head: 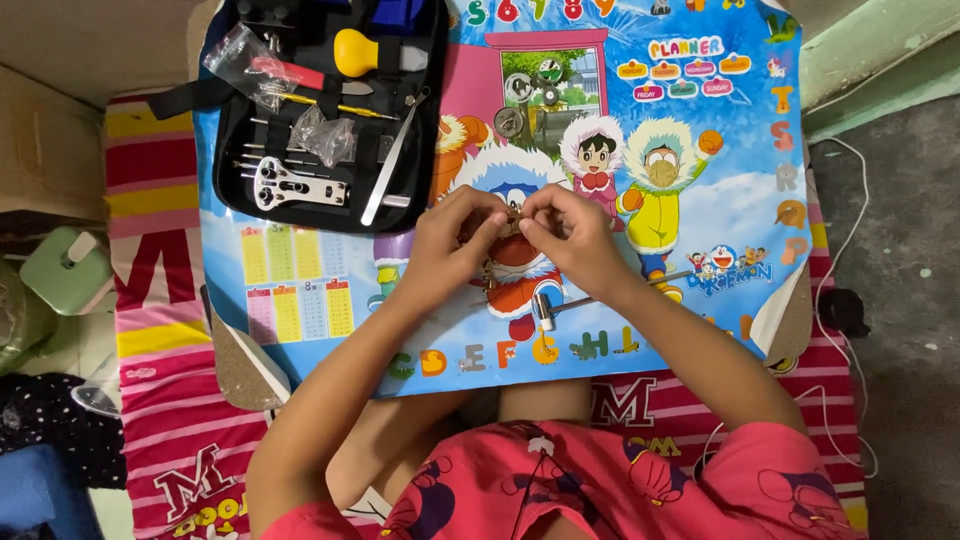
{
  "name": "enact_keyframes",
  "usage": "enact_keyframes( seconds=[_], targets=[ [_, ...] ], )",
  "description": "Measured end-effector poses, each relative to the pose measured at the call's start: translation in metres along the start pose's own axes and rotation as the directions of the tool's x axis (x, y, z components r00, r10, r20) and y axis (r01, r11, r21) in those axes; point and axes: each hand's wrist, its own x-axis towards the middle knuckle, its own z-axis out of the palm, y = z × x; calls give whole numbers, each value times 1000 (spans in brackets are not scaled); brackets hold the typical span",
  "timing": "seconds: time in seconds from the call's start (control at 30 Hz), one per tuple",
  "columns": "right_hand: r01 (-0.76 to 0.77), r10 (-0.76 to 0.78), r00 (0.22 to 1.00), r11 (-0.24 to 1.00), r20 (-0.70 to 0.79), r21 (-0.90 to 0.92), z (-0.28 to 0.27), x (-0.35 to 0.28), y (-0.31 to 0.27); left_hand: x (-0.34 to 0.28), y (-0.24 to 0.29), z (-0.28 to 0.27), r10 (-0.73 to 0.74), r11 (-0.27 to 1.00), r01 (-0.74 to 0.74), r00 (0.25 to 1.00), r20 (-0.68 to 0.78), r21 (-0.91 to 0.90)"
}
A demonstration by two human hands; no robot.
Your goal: A person sits on the floor and uses a watch repair tool kit to remove or adjust links on a gold-colored watch band.
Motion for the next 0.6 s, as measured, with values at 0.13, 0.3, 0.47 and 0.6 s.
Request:
enact_keyframes(
  seconds=[0.13,0.3,0.47,0.6],
  targets=[
    [22,-20,1000,998,22,-56,1,1,-1,1,4,0,11,1000,-11,1000,-7,-9],
    [93,-85,995,973,46,-211,7,1,-12,1,6,-1,59,998,-59,998,17,-4],
    [110,-103,994,975,48,-193,6,3,-14,0,2,1,74,997,-74,997,-13,-2],
    [148,-145,989,962,26,-231,6,3,-14,0,-1,1,106,994,-106,994,-25,13]
  ],
)
